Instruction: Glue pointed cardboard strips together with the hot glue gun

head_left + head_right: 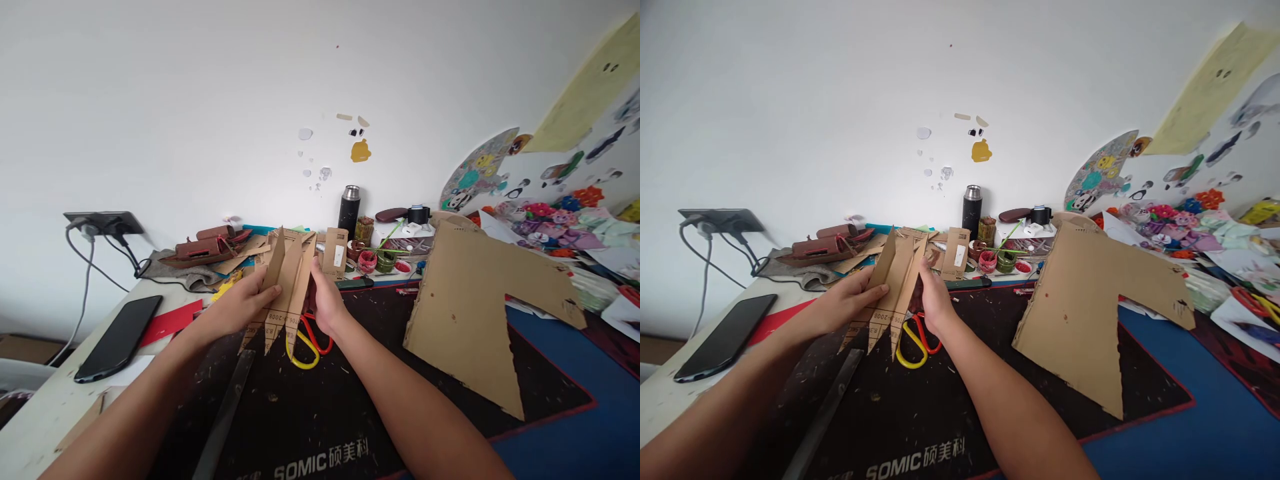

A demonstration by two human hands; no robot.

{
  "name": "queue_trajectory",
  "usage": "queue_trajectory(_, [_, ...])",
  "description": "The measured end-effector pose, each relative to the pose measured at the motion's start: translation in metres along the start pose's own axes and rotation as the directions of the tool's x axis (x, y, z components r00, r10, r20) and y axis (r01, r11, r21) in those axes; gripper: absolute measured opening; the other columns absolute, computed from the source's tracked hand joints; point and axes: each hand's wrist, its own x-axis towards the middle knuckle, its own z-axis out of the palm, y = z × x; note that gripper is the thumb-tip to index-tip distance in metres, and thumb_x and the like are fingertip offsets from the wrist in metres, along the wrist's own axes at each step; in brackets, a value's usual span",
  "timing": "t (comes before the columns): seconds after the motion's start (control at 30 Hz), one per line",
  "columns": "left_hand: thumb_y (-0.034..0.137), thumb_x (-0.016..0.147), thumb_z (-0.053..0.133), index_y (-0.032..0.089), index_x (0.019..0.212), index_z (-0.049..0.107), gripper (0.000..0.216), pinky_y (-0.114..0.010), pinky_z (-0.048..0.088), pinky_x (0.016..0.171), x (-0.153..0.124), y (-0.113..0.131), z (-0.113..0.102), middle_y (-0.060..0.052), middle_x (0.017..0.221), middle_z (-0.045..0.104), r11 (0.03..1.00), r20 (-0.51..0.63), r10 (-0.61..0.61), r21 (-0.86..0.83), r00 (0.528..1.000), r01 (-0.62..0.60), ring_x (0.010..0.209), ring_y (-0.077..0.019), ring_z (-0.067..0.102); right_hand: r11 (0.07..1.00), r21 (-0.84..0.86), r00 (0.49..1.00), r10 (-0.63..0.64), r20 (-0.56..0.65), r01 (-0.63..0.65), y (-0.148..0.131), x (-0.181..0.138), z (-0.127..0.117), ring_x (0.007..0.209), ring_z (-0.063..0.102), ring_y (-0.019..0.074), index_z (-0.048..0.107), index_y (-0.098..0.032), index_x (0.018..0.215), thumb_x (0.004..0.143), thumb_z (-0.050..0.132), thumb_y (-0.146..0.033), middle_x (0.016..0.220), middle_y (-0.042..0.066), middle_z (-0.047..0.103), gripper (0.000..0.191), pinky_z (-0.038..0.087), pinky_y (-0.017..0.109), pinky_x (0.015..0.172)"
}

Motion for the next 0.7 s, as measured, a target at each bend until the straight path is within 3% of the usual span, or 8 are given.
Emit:
queue_trajectory(0.13, [0.058,0.095,0.06,0.02,0.139,0.061,0.059,-0.043,0.059,0.094,-0.003,0.002,-0.002,-0.009,0.127,0.075,0.997,0.025,0.004,-0.074,1.0,-0.002,0.115,-0.0347,0.07,0.995,0.079,0.998,0.057,-0.012,-0.056,-0.004,-0.002,0.003,0.073,0.071,0.0262,0.07,-0.022,0.13,0.096,0.046,-0.081,0.09,0.01,0.078,0.072,0.051,0.034,0.057])
queue_trajectory(0.3, [0.06,0.093,0.061,0.018,0.135,0.063,0.06,-0.045,0.059,0.092,-0.003,0.003,0.0,-0.012,0.127,0.075,0.999,-0.022,0.002,-0.038,1.0,-0.003,0.113,-0.0365,0.07,0.996,0.071,0.999,0.053,-0.002,-0.053,-0.004,-0.001,0.002,0.065,0.067,0.0242,0.07,-0.021,0.127,0.094,0.047,-0.082,0.087,0.009,0.077,0.074,0.046,0.032,0.053])
queue_trajectory(0.47, [0.062,0.087,0.064,0.017,0.132,0.064,0.063,-0.048,0.058,0.096,0.0,0.016,-0.003,-0.012,0.126,0.076,0.995,-0.115,-0.006,-0.103,0.993,-0.006,0.115,-0.0372,0.07,1.0,-0.015,0.998,0.005,0.07,-0.004,-0.001,-0.005,0.005,0.06,0.063,0.0227,0.075,-0.02,0.112,0.09,0.05,-0.086,0.077,0.008,0.074,0.074,0.041,0.031,0.047])
queue_trajectory(0.63, [0.056,0.087,0.067,0.019,0.13,0.064,0.057,-0.049,0.057,0.096,0.001,0.011,-0.003,-0.012,0.125,0.076,0.997,-0.111,-0.017,-0.071,0.994,0.01,0.115,-0.0367,0.07,0.986,-0.074,0.983,-0.137,0.126,0.147,-0.001,-0.007,0.004,0.078,0.07,0.0264,0.076,-0.022,0.098,0.087,0.063,-0.079,0.079,0.006,0.074,0.06,0.054,0.035,0.067])
queue_trajectory(0.7, [0.054,0.088,0.066,0.017,0.131,0.064,0.057,-0.049,0.058,0.095,0.002,0.004,0.0,-0.012,0.124,0.076,1.0,-0.113,-0.01,-0.025,0.994,0.007,0.111,-0.036,0.071,0.971,-0.145,0.978,-0.172,0.117,0.188,0.001,-0.005,0.001,0.07,0.066,0.0243,0.073,-0.023,0.089,0.089,0.06,-0.079,0.07,0.003,0.068,0.058,0.052,0.034,0.065])
